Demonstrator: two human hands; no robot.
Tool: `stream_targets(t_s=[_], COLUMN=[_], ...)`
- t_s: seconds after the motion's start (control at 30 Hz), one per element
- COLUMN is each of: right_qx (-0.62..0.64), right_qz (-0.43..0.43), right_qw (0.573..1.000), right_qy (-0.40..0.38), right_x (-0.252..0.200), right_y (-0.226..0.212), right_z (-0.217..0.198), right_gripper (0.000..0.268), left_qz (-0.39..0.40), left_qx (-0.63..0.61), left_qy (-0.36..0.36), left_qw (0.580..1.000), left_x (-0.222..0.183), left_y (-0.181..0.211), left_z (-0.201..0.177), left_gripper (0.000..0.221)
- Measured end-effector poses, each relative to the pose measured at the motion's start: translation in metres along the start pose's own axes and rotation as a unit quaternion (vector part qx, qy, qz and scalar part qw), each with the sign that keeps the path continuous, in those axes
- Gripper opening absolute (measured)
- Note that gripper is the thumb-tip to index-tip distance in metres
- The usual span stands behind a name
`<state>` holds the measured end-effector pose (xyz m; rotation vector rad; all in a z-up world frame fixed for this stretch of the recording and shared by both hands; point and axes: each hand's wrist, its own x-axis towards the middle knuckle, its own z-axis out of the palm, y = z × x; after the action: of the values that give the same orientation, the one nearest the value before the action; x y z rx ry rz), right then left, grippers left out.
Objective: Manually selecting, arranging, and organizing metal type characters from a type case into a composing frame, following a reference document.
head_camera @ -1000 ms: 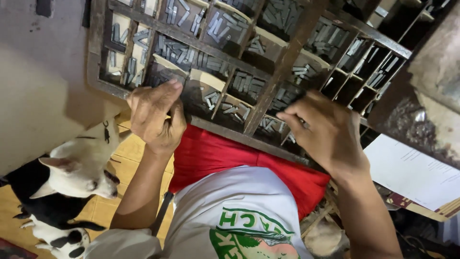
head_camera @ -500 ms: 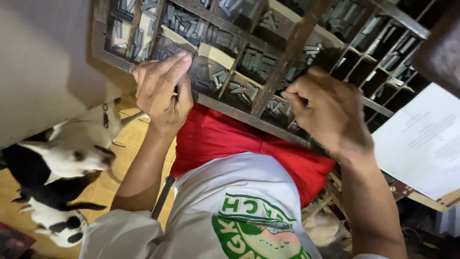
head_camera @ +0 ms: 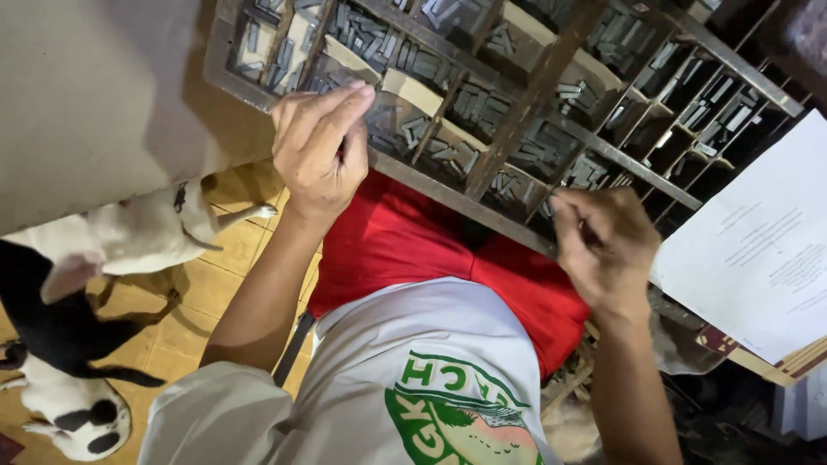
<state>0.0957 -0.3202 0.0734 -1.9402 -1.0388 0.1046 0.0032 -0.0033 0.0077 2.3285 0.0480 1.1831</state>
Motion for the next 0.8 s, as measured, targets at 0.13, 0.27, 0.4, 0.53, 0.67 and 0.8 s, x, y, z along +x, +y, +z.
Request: stream_targets(t_s=[0.13,0.27,0.4,0.53,0.67,0.8], right_qx=[-0.089,-0.284,-0.402,-0.410,-0.384,-0.193], right_qz=[0.013,0.009,-0.016,-0.004,-0.034,-0.015], right_qw=[0.996,0.958,0.913,0.906,0.917,0.981], right_qy=[0.009,-0.025,-0.069,-0.102,-0.105,-0.027], right_x=[-0.008,0.009,0.025,0.028,0.031,0.019], right_y=[-0.006,-0.026,-0.034,-0.028,-0.027,-0.027], right_z=[0.016,0.025,0.029,0.028,0.022,0.009], right_gripper=[0.010,0.011,0.007,0.006,0.007,0.009], left_qz=[0.002,-0.001,0.000,-0.001,0.003,-0.003], left_qx=[0.001,0.009,0.007,0.011,0.012,0.014], left_qy=[0.001,-0.006,-0.006,-0.004,-0.001,-0.008], left_qw=[1.000,1.000,1.000,1.000,1.000,1.000], left_x=[0.003,0.003,0.000,0.000,-0.004,0.007], left_y=[0.002,0.003,0.001,0.001,-0.003,0.005], left_z=[-0.001,-0.001,0.001,0.002,0.004,-0.003], left_gripper=[0.031,0.033,0.033,0.033,0.033,0.029])
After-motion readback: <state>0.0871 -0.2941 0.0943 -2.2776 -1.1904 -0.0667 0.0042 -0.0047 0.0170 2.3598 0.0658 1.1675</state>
